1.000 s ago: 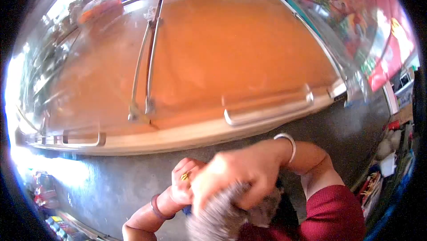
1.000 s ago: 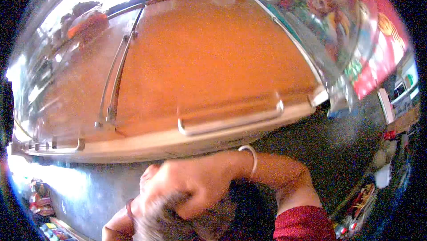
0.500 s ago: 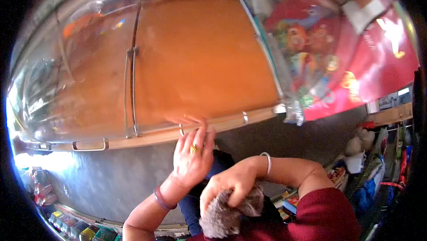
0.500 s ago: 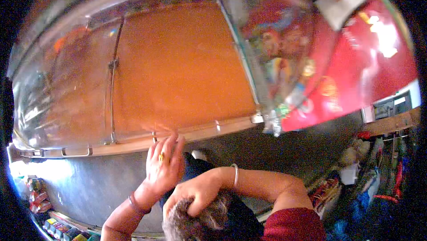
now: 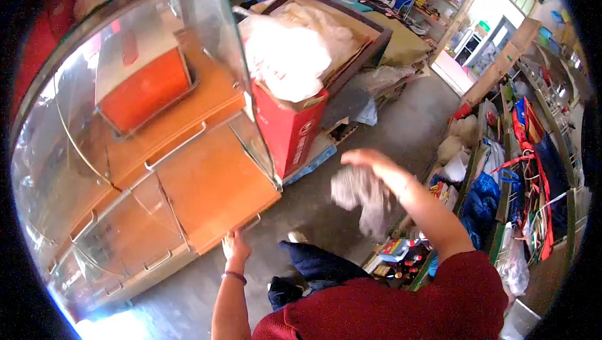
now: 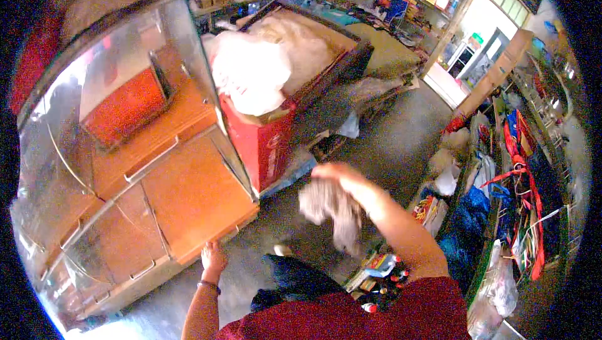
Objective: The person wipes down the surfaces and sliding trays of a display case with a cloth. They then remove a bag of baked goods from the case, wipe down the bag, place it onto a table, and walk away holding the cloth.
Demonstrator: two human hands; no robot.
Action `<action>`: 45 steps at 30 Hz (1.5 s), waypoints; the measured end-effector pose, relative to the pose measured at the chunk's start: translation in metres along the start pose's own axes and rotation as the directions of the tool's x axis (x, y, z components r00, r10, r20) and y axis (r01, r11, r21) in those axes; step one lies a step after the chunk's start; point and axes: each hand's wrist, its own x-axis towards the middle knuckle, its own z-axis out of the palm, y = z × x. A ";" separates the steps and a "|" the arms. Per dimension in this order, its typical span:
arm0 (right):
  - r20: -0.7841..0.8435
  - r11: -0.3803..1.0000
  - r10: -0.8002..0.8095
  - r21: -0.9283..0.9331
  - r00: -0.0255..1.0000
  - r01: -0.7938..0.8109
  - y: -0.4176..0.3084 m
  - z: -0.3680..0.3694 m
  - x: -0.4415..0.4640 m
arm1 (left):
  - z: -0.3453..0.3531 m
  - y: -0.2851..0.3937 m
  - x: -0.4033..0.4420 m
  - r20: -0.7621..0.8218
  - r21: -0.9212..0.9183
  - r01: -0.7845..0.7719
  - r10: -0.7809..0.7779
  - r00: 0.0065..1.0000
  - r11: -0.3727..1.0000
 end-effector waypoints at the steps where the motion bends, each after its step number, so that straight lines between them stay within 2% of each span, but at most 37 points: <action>1: -0.105 0.996 0.032 0.081 0.994 -0.023 -0.017 -0.024 0.018 | 0.008 0.006 -0.011 0.017 0.028 0.025 -0.026 1.000 0.999; 2: -0.260 0.992 -0.027 0.115 0.965 0.059 -0.035 -0.036 0.034 | 0.017 0.010 -0.022 0.023 0.064 0.056 -0.058 0.998 0.996; 4: -0.289 0.989 0.068 0.143 0.955 -0.027 -0.052 -0.076 0.080 | 0.021 0.018 -0.041 0.065 0.000 0.042 -0.042 0.997 0.999; 5: -0.325 0.991 0.001 0.129 0.946 0.043 -0.061 -0.090 0.095 | 0.029 0.021 -0.050 0.061 -0.025 0.059 -0.058 0.996 0.998; 6: -0.332 0.992 0.006 0.124 0.943 0.037 -0.070 -0.104 0.117 | 0.035 0.023 -0.060 0.064 -0.022 0.069 -0.068 0.996 0.997; 8: -0.362 0.957 -0.071 0.239 0.930 0.166 -0.087 -0.115 0.134 | 0.041 0.030 -0.074 0.107 -0.064 0.066 -0.059 0.993 0.996; 9: -0.357 0.956 -0.072 0.242 0.931 0.166 -0.088 -0.127 0.147 | 0.043 0.036 -0.079 0.155 -0.063 0.128 -0.117 0.981 0.990; 11: -0.297 0.974 0.013 0.220 0.955 0.055 -0.078 -0.150 0.177 | 0.043 0.043 -0.089 0.193 -0.045 0.142 -0.131 0.972 0.989; 12: -0.294 0.974 0.014 0.220 0.956 0.053 -0.070 -0.162 0.188 | 0.044 0.047 -0.094 0.233 -0.028 0.153 -0.142 0.962 0.988; 14: -0.307 0.947 0.101 0.323 0.946 0.004 -0.056 -0.181 0.204 | 0.047 0.056 -0.101 0.284 -0.043 0.219 -0.199 0.938 0.975; 15: -0.490 0.980 0.016 0.182 0.871 0.084 -0.067 -0.178 0.187 | 0.051 0.056 -0.106 0.258 -0.019 0.207 -0.195 0.946 0.978; 16: -0.657 0.991 -0.048 0.063 0.752 0.119 -0.069 -0.188 0.191 | 0.054 0.056 -0.112 0.235 0.006 0.197 -0.193 0.953 0.980; 17: -0.747 0.929 -0.214 0.044 0.629 0.368 -0.070 -0.202 0.191 | 0.058 0.051 -0.111 0.271 -0.035 0.222 -0.205 0.941 0.974; 18: -0.844 0.841 -0.291 -0.001 0.450 0.541 -0.083 -0.215 0.189 | 0.058 0.050 -0.111 0.280 -0.034 0.231 -0.213 0.936 0.972; 19: -0.901 0.731 -0.354 -0.100 0.250 0.675 -0.096 -0.229 0.187 | 0.057 0.052 -0.109 0.277 -0.043 0.258 -0.237 0.931 0.965; 20: -0.863 0.671 -0.504 -0.364 0.038 0.646 -0.110 -0.249 0.189 | 0.056 0.053 -0.109 0.277 -0.049 0.285 -0.261 0.925 0.957; 21: -0.826 0.615 -0.561 -0.468 -0.065 0.635 -0.136 -0.233 0.180 | 0.059 0.051 -0.110 0.244 -0.064 0.266 -0.243 0.939 0.962; 22: -0.596 0.577 -0.799 -0.796 -0.075 0.180 -0.135 -0.241 0.183 | 0.057 0.054 -0.112 0.258 -0.061 0.270 -0.246 0.934 0.961; 24: -0.417 0.426 -0.886 -0.905 0.206 0.002 -0.113 -0.218 0.192 | 0.052 0.060 -0.111 0.229 -0.055 0.256 -0.237 0.944 0.965; 26: -0.467 0.451 -0.811 -0.883 0.353 -0.132 -0.094 -0.192 0.192 | 0.055 0.063 -0.109 0.229 -0.040 0.272 -0.257 0.939 0.961; 27: -0.447 0.406 -0.817 -0.894 0.365 -0.187 -0.086 -0.182 0.189 | 0.054 0.062 -0.109 0.220 -0.061 0.269 -0.250 0.943 0.961; 28: -0.458 0.426 -0.802 -0.889 0.382 -0.171 -0.085 -0.169 0.179 | 0.053 0.061 -0.111 0.215 -0.077 0.267 -0.245 0.945 0.961; 30: -0.455 0.464 -0.830 -0.884 0.322 -0.054 -0.075 -0.160 0.167 | 0.054 0.058 -0.111 0.212 -0.071 0.251 -0.232 0.949 0.965; 33: -0.638 0.664 -0.729 -0.747 0.249 0.028 -0.055 -0.133 0.165 | 0.055 0.061 -0.110 0.213 -0.072 0.224 -0.205 0.955 0.972; 36: -0.673 0.670 -0.738 -0.719 0.060 0.184 -0.032 -0.107 0.168 | 0.054 0.060 -0.112 0.198 -0.061 0.206 -0.190 0.962 0.977; 38: -0.888 0.858 -0.443 -0.380 0.123 0.346 -0.022 -0.085 0.169 | 0.056 0.058 -0.111 0.200 -0.052 0.196 -0.182 0.963 0.979; 39: -0.944 0.756 -0.233 -0.024 0.234 0.654 0.006 -0.086 0.194 | 0.057 0.056 -0.110 0.202 -0.049 0.195 -0.181 0.962 0.980; 40: -0.961 0.750 -0.164 0.025 0.222 0.661 0.002 -0.071 0.190 | 0.059 0.054 -0.111 0.199 -0.060 0.189 -0.174 0.964 0.980; 41: -0.929 0.817 -0.338 -0.210 0.150 0.538 0.001 -0.058 0.186 | 0.060 0.053 -0.111 0.195 -0.074 0.184 -0.167 0.967 0.980; 42: -0.854 0.815 -0.508 -0.435 0.110 0.383 0.001 -0.045 0.182 | 0.059 0.053 -0.110 0.197 -0.072 0.186 -0.169 0.966 0.980; 44: -0.812 0.818 -0.545 -0.460 0.210 0.344 -0.002 -0.011 0.178 | 0.056 0.053 -0.110 0.220 -0.112 0.186 -0.158 0.963 0.976; 45: -0.775 0.825 -0.557 -0.474 0.298 0.309 -0.001 0.003 0.172 | 0.058 0.053 -0.112 0.226 -0.109 0.186 -0.158 0.961 0.977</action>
